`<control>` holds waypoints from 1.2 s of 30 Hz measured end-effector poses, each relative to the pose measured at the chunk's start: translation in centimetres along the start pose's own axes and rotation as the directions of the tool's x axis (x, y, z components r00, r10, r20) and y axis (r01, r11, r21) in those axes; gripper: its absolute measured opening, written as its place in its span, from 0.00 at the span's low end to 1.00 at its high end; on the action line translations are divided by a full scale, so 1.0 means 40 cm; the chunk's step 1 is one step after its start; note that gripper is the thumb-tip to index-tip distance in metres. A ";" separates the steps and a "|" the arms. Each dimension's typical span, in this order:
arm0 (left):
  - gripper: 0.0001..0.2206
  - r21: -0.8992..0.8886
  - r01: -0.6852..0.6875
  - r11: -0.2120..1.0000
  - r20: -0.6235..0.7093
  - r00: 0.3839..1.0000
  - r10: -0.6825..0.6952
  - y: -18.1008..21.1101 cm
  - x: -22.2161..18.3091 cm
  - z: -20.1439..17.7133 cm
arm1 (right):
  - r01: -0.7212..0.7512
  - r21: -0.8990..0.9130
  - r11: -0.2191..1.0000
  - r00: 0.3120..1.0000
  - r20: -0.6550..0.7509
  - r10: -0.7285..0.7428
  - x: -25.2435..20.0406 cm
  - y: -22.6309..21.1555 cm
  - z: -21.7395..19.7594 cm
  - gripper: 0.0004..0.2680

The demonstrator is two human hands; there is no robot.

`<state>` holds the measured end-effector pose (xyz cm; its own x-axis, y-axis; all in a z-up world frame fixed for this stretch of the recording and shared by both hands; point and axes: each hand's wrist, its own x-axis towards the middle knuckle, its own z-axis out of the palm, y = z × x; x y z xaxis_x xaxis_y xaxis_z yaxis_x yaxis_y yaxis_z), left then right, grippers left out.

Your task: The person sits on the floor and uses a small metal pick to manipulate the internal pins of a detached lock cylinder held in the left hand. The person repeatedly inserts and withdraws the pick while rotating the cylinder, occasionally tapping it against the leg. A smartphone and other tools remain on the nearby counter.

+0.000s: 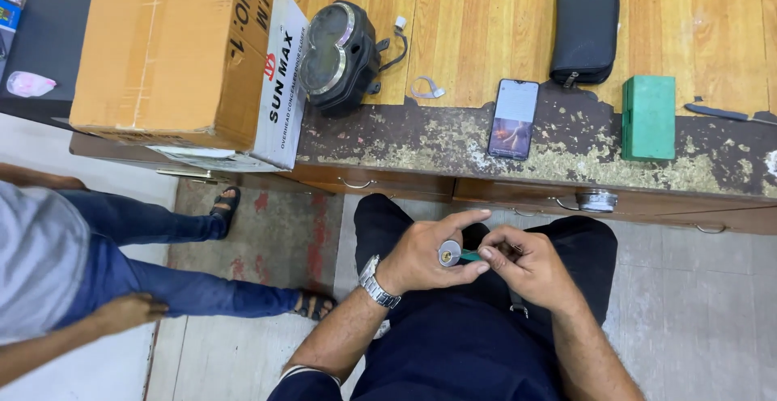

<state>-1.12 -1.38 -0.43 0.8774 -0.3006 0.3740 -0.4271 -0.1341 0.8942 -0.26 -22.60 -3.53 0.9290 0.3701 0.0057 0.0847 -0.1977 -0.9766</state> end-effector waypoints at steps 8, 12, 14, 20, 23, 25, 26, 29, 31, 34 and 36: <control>0.22 0.135 -0.079 0.988 -0.030 0.996 0.084 -0.010 -0.017 0.015 | -0.007 0.029 1.000 1.000 0.017 0.007 -0.004 0.029 -0.003 0.03; 0.24 0.135 -0.069 0.988 -0.052 0.996 0.077 -0.042 -0.032 0.023 | -0.017 0.025 1.000 1.000 0.004 0.017 -0.007 0.035 0.001 0.03; 0.26 0.132 -0.047 0.990 -0.046 0.998 0.054 -0.009 -0.007 0.010 | -0.015 0.023 1.000 1.000 -0.013 0.015 -0.006 0.026 0.000 0.03; 0.24 0.115 0.020 0.993 -0.027 0.999 -0.017 -0.023 -0.016 0.007 | -0.022 0.027 0.999 0.999 -0.030 0.023 0.006 -0.004 0.005 0.03; 0.30 0.027 0.054 0.998 -0.008 0.998 -0.054 -0.034 -0.037 0.014 | -0.059 0.070 0.996 0.998 -0.002 0.059 0.008 0.029 0.016 0.04; 0.32 -0.023 0.073 0.997 0.011 0.997 -0.073 -0.034 -0.038 0.015 | -0.088 0.096 0.991 0.996 0.021 0.087 0.009 0.046 0.015 0.04; 0.34 -0.049 0.088 0.995 0.032 0.996 -0.087 -0.032 -0.038 0.014 | -0.099 0.098 0.990 0.995 0.029 0.097 0.007 0.050 0.011 0.04; 0.37 -0.099 0.134 0.986 0.087 0.988 -0.125 -0.035 -0.038 0.012 | -0.119 0.113 0.986 0.991 0.074 0.111 0.007 0.043 0.003 0.05; 0.38 -0.122 0.161 0.979 0.121 0.982 -0.147 -0.035 -0.036 0.014 | -0.127 0.123 0.984 0.987 0.111 0.114 0.011 0.018 0.001 0.05; 0.41 -0.190 0.229 0.955 0.173 0.965 -0.197 -0.030 -0.032 0.015 | -0.139 0.154 0.978 0.981 0.158 0.115 0.017 -0.004 -0.001 0.07; 0.44 -0.231 0.276 0.933 0.230 0.947 -0.224 -0.026 -0.026 0.013 | -0.144 0.171 0.975 0.971 0.213 0.106 0.014 0.031 -0.007 0.07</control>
<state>-1.70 -1.44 -1.86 0.8761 -0.4721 0.0977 -0.1053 0.0103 0.9944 0.48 -22.88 -4.66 0.8343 0.5321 -0.1442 -0.1133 -0.0905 -0.9894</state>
